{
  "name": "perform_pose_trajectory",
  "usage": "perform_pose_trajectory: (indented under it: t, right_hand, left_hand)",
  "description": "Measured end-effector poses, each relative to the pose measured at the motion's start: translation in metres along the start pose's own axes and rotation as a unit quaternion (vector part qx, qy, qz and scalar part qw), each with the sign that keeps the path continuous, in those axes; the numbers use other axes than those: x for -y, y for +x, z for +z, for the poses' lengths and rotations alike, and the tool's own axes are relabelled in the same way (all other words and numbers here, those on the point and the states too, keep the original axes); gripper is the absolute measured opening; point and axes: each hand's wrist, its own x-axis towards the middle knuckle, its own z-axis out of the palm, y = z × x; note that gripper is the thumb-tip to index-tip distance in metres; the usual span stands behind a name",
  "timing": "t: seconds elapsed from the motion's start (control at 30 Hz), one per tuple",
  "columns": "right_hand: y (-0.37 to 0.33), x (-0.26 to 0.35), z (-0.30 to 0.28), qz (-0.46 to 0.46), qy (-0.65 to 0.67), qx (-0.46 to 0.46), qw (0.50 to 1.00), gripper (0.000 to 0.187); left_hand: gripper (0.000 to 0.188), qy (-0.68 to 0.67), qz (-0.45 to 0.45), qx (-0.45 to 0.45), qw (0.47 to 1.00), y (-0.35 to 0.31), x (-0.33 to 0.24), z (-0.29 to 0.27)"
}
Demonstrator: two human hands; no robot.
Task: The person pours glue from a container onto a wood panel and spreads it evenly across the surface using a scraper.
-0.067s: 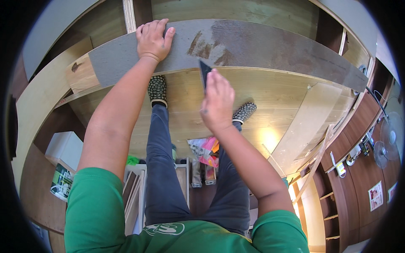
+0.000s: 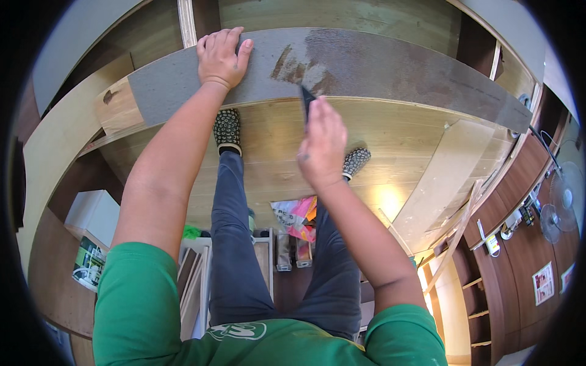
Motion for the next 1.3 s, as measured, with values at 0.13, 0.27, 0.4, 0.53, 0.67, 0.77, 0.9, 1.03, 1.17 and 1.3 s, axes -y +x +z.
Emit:
perform_pose_trajectory:
  t: [0.13, 0.27, 0.4, 0.53, 0.67, 0.77, 0.9, 1.03, 1.17, 1.3]
  right_hand:
    - [0.026, -0.042, -0.001, 0.082, -0.096, -0.065, 0.99, 0.054]
    - [0.018, -0.023, 0.006, 0.052, -0.037, -0.04, 0.997, 0.055]
    - [-0.038, 0.034, -0.004, 0.026, 0.076, 0.075, 0.994, 0.054]
    - [-0.112, 0.033, -0.012, 0.068, 0.134, 0.172, 0.974, 0.048]
    - [-0.16, 0.009, -0.028, 0.121, 0.14, 0.218, 0.958, 0.041]
    - [-0.171, -0.004, -0.034, 0.144, 0.123, 0.234, 0.954, 0.04]
    - [-0.156, 0.002, -0.044, 0.145, 0.113, 0.233, 0.955, 0.039]
    - [-0.134, 0.025, -0.051, 0.139, 0.11, 0.246, 0.953, 0.037]
    - [-0.133, 0.04, -0.061, 0.163, 0.158, 0.249, 0.941, 0.036]
    - [-0.124, 0.07, -0.105, 0.3, 0.235, 0.26, 0.887, 0.035]
  left_hand:
    - [0.043, 0.002, 0.0, 0.009, 1.0, 0.002, -0.004, 0.001]
    - [0.046, 0.009, 0.0, 0.027, 1.0, 0.004, -0.002, -0.002]
    - [0.052, -0.006, -0.022, 0.043, 0.999, -0.001, -0.001, 0.0]
    - [0.057, -0.065, -0.031, -0.028, 0.997, -0.005, 0.009, -0.011]
    - [0.064, -0.051, -0.111, -0.102, 0.987, -0.04, 0.062, -0.053]
    - [0.069, -0.005, -0.26, -0.144, 0.955, -0.083, 0.12, -0.079]
    - [0.073, -0.003, -0.421, -0.107, 0.901, -0.119, 0.16, -0.113]
    - [0.074, -0.08, -0.413, -0.109, 0.901, -0.149, 0.18, -0.115]
    - [0.072, -0.122, -0.402, -0.135, 0.897, -0.158, 0.176, -0.119]
    - [0.05, -0.132, -0.41, -0.124, 0.894, -0.158, 0.142, -0.14]
